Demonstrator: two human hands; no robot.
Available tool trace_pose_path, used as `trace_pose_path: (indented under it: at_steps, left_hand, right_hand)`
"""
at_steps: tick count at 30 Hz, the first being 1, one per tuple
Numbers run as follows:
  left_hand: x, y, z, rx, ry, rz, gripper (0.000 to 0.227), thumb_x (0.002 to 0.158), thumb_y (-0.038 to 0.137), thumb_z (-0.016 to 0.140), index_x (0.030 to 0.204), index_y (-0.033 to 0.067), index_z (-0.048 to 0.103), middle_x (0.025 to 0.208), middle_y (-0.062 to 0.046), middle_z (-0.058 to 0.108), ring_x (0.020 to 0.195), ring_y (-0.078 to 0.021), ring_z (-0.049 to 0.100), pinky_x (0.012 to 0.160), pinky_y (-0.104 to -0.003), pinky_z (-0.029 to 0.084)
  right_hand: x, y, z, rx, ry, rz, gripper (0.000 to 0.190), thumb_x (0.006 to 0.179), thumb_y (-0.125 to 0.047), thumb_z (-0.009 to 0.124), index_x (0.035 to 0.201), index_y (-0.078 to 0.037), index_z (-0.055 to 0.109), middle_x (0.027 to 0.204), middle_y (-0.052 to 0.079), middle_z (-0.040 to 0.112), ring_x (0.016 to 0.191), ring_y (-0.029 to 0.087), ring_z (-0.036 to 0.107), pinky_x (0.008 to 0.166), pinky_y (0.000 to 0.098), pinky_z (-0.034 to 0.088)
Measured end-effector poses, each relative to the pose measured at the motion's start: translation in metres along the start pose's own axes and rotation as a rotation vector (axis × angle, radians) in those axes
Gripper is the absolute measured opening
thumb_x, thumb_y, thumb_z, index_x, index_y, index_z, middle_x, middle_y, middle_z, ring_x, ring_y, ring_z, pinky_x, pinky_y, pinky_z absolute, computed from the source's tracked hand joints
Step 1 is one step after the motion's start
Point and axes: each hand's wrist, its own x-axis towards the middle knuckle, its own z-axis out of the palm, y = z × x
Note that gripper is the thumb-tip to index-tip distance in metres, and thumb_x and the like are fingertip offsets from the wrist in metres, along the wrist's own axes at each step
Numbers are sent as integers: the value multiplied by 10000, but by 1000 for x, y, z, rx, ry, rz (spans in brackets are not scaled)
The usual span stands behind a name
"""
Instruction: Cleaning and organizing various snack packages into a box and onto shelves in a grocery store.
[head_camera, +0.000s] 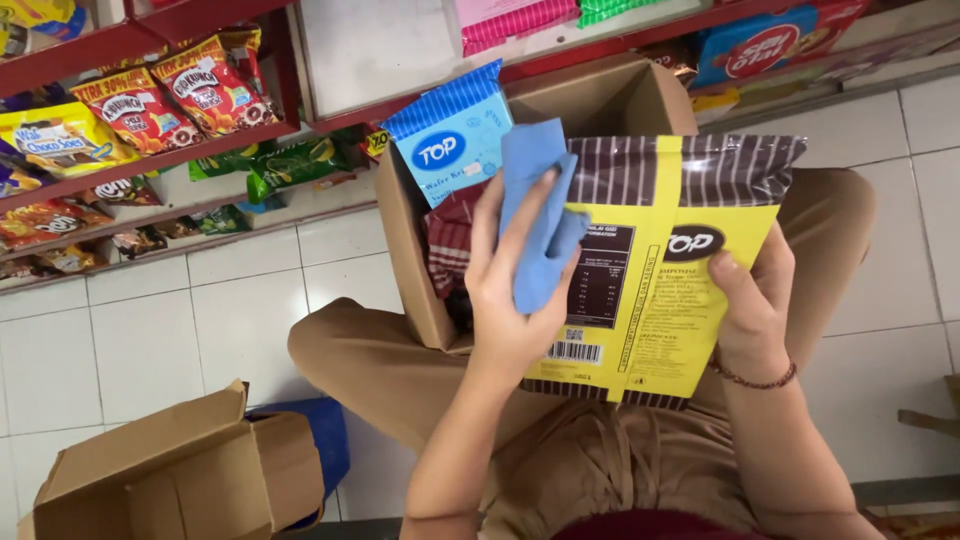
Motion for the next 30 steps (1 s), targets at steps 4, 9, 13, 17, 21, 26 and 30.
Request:
trace_pose_path:
  at_steps: [4, 9, 13, 17, 21, 26, 30]
  left_hand:
    - [-19, -12, -6, 12, -76, 22, 643, 896, -52, 701, 1505, 113, 581, 1576, -199, 461, 1422, -344, 578, 1179, -398, 496]
    - [-49, -12, -11, 175, -253, 154, 752, 705, -49, 713, 1433, 114, 615, 1521, -235, 506, 1328, -437, 598, 1133, -480, 516]
    - [-71, -32, -15, 174, -274, 159, 768, 654, -47, 694, 1406, 92, 630, 1440, -235, 561, 1263, -480, 623, 1093, -497, 525]
    - [-59, -51, -17, 273, -245, -104, 636, 714, 45, 758, 1343, 103, 684, 1236, -186, 663, 1043, -404, 718, 928, -428, 597]
    - [-6, 2, -12, 300, 79, 62, 593, 786, 124, 788, 1359, 69, 649, 1305, -206, 608, 1099, -396, 704, 932, -438, 595]
    - [20, 25, 19, 264, 161, 179, 694, 777, 242, 813, 1397, 54, 565, 1487, -236, 485, 1395, -490, 474, 1159, -568, 397]
    - [15, 14, 33, 469, 158, 171, 561, 870, 239, 740, 1411, 129, 642, 1603, -158, 502, 1554, -471, 394, 1298, -641, 216]
  right_hand:
    - [8, 0, -8, 7, 47, -56, 364, 1083, -142, 629, 1384, 38, 531, 1251, 108, 673, 1119, 155, 673, 1002, 275, 552]
    - [19, -17, -21, 24, 173, -133, 364, 1119, -172, 563, 1387, 73, 550, 1249, 137, 690, 1052, 197, 701, 927, 268, 580]
    - [26, -27, -28, 93, 183, -208, 343, 1118, -202, 576, 1323, 72, 548, 1231, 146, 699, 1027, 203, 705, 914, 271, 582]
    - [30, -37, -12, -119, 198, -317, 336, 1091, -167, 570, 1371, 12, 521, 1234, 64, 630, 1083, 128, 616, 995, 241, 519]
    - [15, -23, -15, -331, 178, -263, 334, 1110, -159, 576, 1387, 25, 538, 1246, 23, 604, 1080, 82, 544, 1017, 219, 454]
    - [3, 0, 10, -415, 0, -155, 411, 1009, -113, 558, 1391, 35, 516, 1211, 51, 629, 1114, 109, 584, 979, 256, 488]
    - [2, -1, 23, -281, 8, -93, 467, 1015, -109, 539, 1448, 49, 466, 1245, 65, 632, 1123, 109, 589, 982, 256, 485]
